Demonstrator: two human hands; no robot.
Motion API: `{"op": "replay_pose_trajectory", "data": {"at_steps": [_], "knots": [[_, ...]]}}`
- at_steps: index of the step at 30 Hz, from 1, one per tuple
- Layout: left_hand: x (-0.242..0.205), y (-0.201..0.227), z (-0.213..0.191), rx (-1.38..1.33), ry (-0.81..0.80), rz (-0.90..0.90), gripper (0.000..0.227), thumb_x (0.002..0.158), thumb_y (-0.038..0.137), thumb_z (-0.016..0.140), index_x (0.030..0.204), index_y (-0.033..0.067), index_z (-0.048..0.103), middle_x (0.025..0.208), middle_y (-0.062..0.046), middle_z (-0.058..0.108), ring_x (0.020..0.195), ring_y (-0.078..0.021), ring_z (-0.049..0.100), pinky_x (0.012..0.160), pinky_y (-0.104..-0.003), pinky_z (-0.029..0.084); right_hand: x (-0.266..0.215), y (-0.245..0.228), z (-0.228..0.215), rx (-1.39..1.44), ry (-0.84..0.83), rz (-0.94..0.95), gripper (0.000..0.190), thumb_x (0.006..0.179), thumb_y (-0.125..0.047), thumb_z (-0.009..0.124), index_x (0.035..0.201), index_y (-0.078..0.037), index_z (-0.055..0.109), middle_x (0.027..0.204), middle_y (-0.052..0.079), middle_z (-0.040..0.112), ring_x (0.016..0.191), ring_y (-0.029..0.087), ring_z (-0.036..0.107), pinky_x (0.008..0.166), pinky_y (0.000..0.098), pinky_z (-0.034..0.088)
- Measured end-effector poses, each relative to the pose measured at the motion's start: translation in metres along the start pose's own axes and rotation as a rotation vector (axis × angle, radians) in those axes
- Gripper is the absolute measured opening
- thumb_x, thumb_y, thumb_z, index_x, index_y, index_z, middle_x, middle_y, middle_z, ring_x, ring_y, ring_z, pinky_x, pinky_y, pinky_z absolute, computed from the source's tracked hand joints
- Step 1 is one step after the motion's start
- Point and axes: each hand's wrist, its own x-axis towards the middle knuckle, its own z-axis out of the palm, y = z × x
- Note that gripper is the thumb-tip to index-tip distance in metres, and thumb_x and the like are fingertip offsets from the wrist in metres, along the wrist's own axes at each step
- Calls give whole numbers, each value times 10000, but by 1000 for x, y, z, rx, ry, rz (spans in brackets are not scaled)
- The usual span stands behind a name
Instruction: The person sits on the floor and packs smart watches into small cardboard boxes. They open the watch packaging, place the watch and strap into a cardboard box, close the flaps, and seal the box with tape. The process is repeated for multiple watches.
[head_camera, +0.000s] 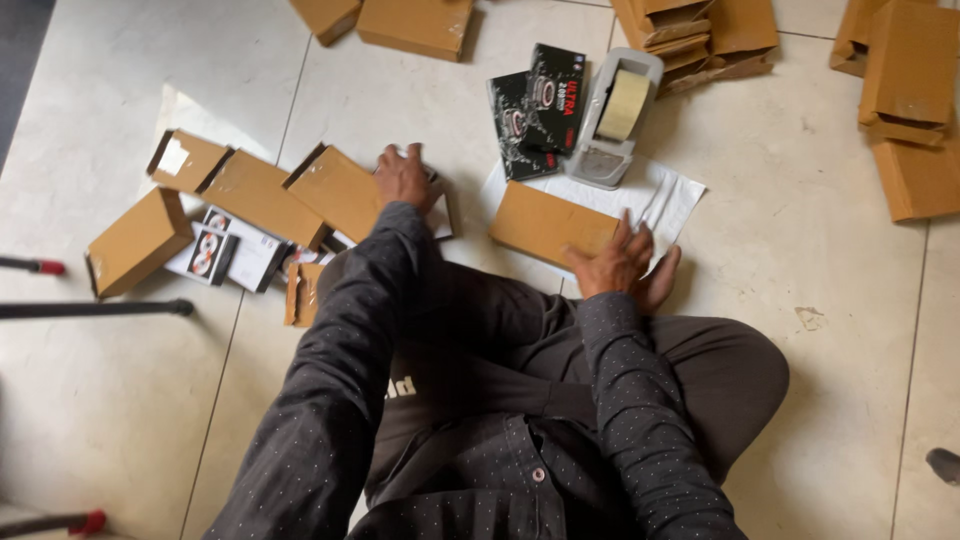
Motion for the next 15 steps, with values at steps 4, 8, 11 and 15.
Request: {"op": "replay_pose_trajectory", "data": {"at_steps": [4, 8, 11, 15], "knots": [[23, -25, -7, 223, -148, -22, 1216, 610, 421, 951, 1566, 125, 260, 1355, -291, 457, 1271, -448, 425, 1123, -611, 177, 15, -14, 16, -116, 35, -324, 1375, 541, -511, 943, 1602, -122, 160, 1635, 276, 180, 1526, 443, 87, 1190, 646, 24], [27, -32, 0, 165, -279, -63, 1245, 587, 449, 957, 1584, 184, 260, 1353, -237, 501, 1321, -403, 452, 1200, -602, 96, 43, -14, 27, -283, -61, -434, 1428, 503, -479, 946, 1632, -136, 142, 1503, 224, 332, 1436, 418, 269, 1239, 647, 80], [31, -28, -1, 173, -267, -54, 1218, 583, 424, 967, 1580, 210, 301, 1331, -221, 517, 1299, -395, 477, 1198, -569, 153, 52, -18, 27, -236, -102, -503, 1395, 510, -450, 923, 1632, -151, 151, 1377, 197, 406, 1305, 406, 383, 1226, 610, 190], [22, -14, -2, 70, -120, -1, 1193, 596, 380, 961, 1600, 209, 340, 1330, -197, 530, 1272, -392, 491, 1161, -535, 269, 46, -8, 17, 174, 383, -666, 1307, 616, -480, 928, 1647, -137, 202, 1443, 265, 382, 1311, 445, 400, 1128, 620, 327]]}}
